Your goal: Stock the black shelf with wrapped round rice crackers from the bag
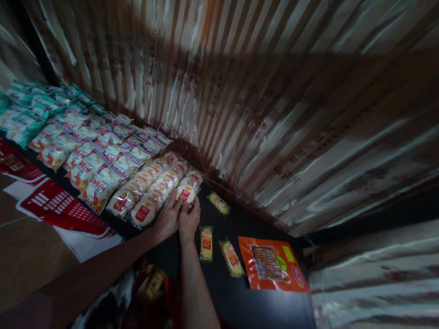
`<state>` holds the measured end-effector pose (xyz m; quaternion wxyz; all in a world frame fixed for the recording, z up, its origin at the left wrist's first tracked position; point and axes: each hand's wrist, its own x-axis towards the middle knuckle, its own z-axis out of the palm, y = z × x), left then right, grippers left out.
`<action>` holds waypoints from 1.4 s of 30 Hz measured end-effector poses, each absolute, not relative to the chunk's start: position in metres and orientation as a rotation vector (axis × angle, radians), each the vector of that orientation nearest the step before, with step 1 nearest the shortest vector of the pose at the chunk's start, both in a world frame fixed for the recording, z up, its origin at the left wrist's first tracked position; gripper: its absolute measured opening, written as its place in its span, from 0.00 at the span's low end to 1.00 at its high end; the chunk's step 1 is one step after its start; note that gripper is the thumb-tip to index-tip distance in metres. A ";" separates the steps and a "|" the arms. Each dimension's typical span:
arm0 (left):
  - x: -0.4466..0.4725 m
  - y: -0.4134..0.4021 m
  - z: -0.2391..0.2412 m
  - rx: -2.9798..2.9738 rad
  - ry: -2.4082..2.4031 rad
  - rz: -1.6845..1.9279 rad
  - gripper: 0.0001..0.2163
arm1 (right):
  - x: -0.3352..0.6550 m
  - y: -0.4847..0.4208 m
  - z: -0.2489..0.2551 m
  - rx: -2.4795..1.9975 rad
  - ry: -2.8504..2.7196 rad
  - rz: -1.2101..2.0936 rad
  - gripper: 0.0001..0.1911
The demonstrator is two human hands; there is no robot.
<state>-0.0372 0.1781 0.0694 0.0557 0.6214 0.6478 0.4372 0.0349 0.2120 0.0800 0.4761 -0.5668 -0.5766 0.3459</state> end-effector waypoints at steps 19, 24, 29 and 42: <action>-0.042 0.183 0.058 1.897 1.848 1.129 0.20 | 0.030 0.217 0.068 -1.421 -1.526 0.592 0.21; -0.041 0.184 0.057 1.911 1.842 1.132 0.19 | 0.029 0.215 0.072 -1.456 -1.541 0.485 0.21; -0.041 0.185 0.055 1.858 1.850 1.142 0.20 | 0.029 0.217 0.075 -1.531 -1.590 0.429 0.24; -0.041 0.181 0.065 1.906 1.872 1.138 0.22 | 0.032 0.231 0.083 -1.592 -1.643 0.607 0.28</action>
